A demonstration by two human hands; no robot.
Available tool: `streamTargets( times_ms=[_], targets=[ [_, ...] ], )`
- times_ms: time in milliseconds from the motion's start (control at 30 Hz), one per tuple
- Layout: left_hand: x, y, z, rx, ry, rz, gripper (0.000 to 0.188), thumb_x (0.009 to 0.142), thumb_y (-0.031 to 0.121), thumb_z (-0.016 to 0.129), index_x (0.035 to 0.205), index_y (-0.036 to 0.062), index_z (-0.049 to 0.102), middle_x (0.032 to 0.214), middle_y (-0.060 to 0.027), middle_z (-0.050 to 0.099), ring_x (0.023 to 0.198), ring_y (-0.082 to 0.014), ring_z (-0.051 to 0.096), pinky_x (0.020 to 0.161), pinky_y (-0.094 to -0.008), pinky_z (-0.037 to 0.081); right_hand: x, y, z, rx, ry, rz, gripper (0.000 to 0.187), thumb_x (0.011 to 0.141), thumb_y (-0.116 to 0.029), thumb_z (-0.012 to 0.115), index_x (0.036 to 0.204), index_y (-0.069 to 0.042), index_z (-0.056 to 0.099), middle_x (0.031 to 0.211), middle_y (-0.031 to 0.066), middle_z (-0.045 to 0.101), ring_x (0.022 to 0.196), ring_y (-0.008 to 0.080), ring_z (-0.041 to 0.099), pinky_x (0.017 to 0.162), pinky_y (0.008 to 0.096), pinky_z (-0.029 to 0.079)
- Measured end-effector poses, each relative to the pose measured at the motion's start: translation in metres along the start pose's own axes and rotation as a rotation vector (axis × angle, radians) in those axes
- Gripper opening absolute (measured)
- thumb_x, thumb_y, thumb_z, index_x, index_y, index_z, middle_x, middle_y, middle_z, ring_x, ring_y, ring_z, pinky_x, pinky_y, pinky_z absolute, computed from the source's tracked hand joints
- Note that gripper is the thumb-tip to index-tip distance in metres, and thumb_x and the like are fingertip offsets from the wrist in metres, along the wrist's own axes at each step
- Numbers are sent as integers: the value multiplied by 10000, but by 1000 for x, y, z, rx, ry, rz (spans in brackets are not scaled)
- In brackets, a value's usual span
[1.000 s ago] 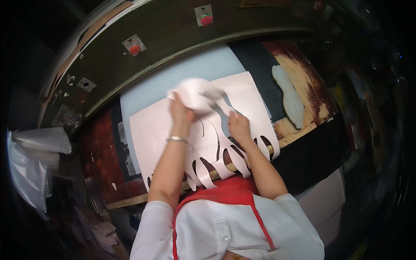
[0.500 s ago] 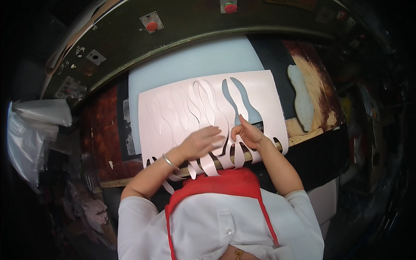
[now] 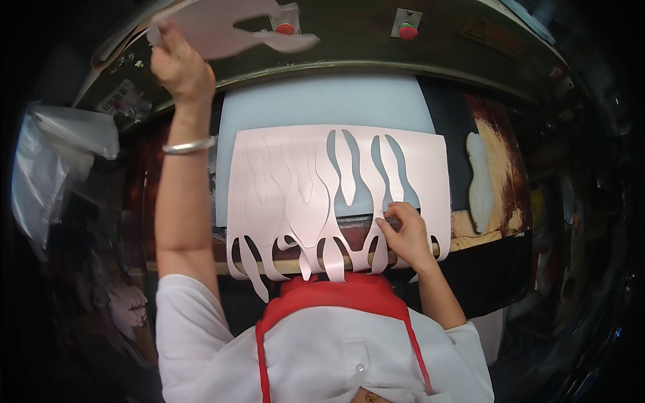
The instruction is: The person places sheets of white material onto a cutting machine, aligns them, and presses a button to cut multiple shoe insole shapes. The person removes the cut pieces, stacks them, and repeats the process with new sheets.
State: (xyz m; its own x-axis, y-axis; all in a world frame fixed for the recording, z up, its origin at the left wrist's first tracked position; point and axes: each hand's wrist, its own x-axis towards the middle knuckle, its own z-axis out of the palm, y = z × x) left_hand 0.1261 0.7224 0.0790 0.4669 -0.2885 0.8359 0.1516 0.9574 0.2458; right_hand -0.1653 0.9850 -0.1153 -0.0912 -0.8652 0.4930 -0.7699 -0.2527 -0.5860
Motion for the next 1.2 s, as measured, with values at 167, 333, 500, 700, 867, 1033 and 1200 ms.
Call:
streamTargets(
  times_ms=[167,333,500,700,867,1033,1200],
  targets=[
    [-69,30,-25,324,-647,145,157,842,63,525,968,28,613,951,-98,656,838,-231,619,729,-320,513,10,-10,55,483,-527,350,198,811,-179,718,835,-3,632,753,44,627,648,102,563,586,241,452],
    [-219,57,-88,37,-1365,109,356,753,128,657,1104,67,637,1113,-141,627,1022,-328,614,896,-397,516,34,22,91,1300,-734,787,143,812,-147,684,790,-14,637,737,40,593,697,112,537,642,238,432],
    [-244,46,-118,38,-1371,-121,287,808,133,640,1082,47,634,1132,-181,596,1037,-351,588,903,-420,483,27,23,101,1784,-701,765,217,736,-173,546,715,43,565,849,195,611,800,274,580,810,391,485],
    [-185,-3,-62,733,-538,-1038,390,963,302,526,781,-42,557,652,-66,542,605,-127,473,539,-322,424,32,-16,76,921,-495,748,99,797,-59,592,757,31,596,1036,188,637,819,215,608,725,308,498],
    [12,-42,-70,-117,180,-235,315,1007,286,427,1033,-15,518,975,-91,601,879,-182,593,793,-320,527,28,-50,46,206,-147,187,76,779,-25,641,840,11,615,988,142,636,900,224,627,798,301,487],
    [51,1,-97,370,-160,151,427,990,365,464,835,-20,565,823,-98,653,707,-161,634,591,-289,530,32,-79,82,267,-464,199,100,784,-49,655,857,7,615,927,125,635,862,224,625,738,295,478],
    [-133,31,-138,170,-1157,86,290,696,33,687,984,62,668,928,-99,691,826,-260,684,725,-346,566,54,-65,139,902,-965,772,98,824,-94,650,826,2,633,830,59,620,752,138,587,629,260,450]
  ],
)
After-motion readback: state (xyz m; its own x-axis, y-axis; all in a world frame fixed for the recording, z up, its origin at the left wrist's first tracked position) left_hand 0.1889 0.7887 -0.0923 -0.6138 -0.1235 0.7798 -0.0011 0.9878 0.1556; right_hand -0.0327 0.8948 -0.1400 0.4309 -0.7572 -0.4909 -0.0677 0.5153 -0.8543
